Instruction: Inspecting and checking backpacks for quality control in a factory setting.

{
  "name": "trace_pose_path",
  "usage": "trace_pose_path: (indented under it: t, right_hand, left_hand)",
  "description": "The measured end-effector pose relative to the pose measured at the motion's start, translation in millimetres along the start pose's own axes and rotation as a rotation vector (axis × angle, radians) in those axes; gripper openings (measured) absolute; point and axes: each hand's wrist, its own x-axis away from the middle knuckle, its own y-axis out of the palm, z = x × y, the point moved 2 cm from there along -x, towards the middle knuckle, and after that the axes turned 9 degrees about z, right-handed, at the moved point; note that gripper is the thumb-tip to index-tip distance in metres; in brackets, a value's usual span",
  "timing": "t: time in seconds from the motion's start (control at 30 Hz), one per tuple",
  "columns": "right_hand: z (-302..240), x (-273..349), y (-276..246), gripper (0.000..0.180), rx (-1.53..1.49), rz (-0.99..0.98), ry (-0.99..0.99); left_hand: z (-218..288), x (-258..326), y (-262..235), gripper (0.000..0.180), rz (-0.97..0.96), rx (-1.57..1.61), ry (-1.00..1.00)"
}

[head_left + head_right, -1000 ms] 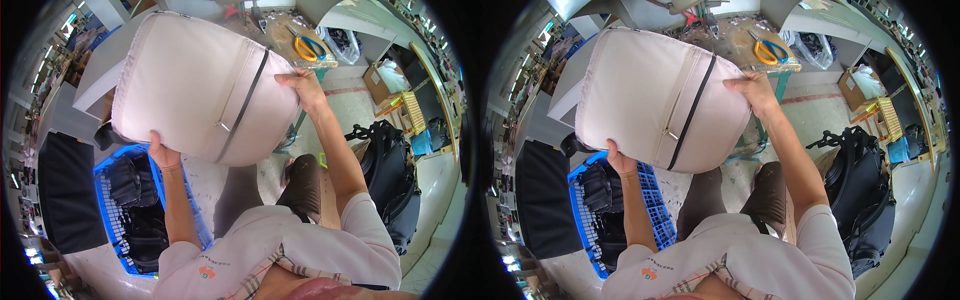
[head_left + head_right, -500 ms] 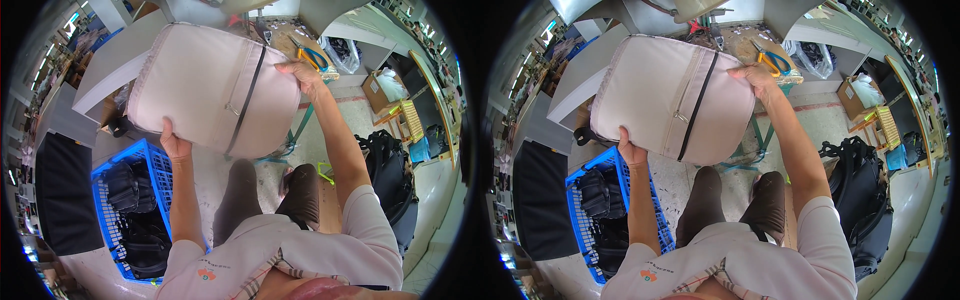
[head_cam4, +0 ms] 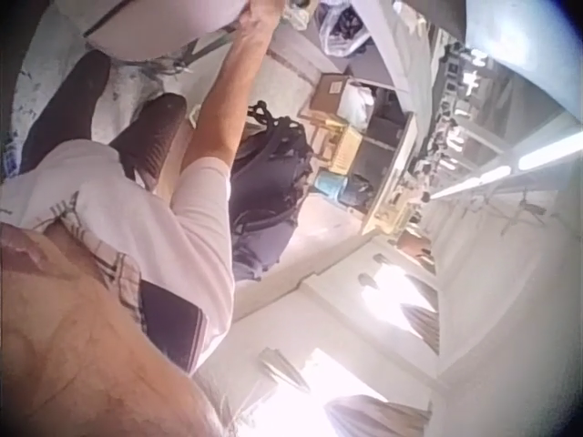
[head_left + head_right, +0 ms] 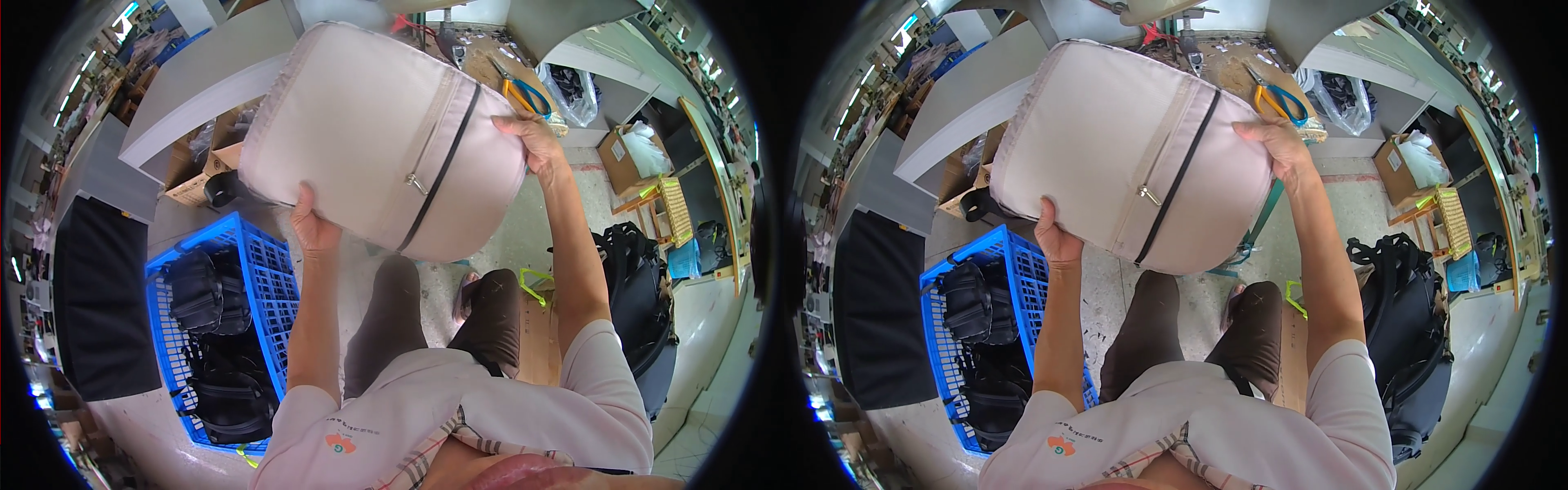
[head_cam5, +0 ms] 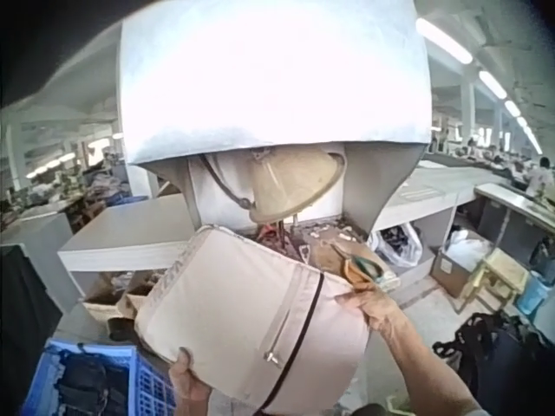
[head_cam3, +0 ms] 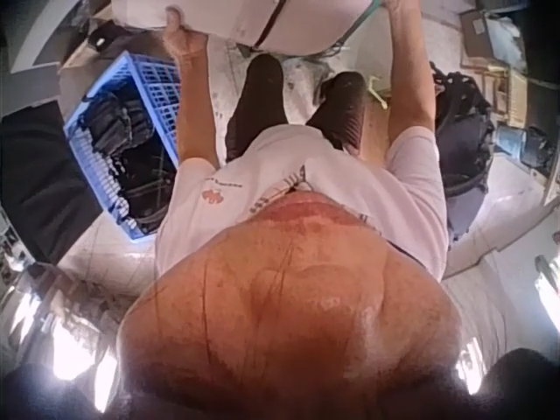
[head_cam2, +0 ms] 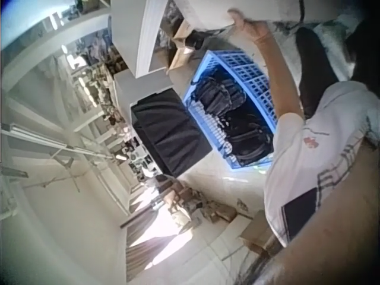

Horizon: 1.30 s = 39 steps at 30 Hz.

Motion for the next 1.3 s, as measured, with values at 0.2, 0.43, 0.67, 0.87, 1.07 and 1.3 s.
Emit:
trace_pose_path:
  t: [0.2,0.43,0.67,0.87,1.07,1.3]
  right_hand:
    - [0,8,-10,0.021,-0.015,0.013,-0.024]
    - [-7,49,15,0.019,0.093,0.056,-0.327]
    - [6,178,140,0.019,0.762,-0.464,-1.364]
    - [65,252,202,0.026,0.932,-1.089,-1.412]
    - [30,269,198,0.027,0.476,-0.942,-1.327]
    - [88,206,104,0.024,0.669,-0.398,-0.521]
  left_hand:
    - [-12,3,-1,0.039,-0.019,0.025,-0.045]
    - [-5,23,-16,0.044,0.193,-0.194,0.026]
    - [19,138,14,0.068,0.386,-0.460,-0.229]
    - [60,203,0,0.046,0.515,-0.510,0.218]
    - [152,290,16,0.047,0.787,-0.589,0.682]
    - [279,371,-81,0.039,1.059,-0.540,1.121]
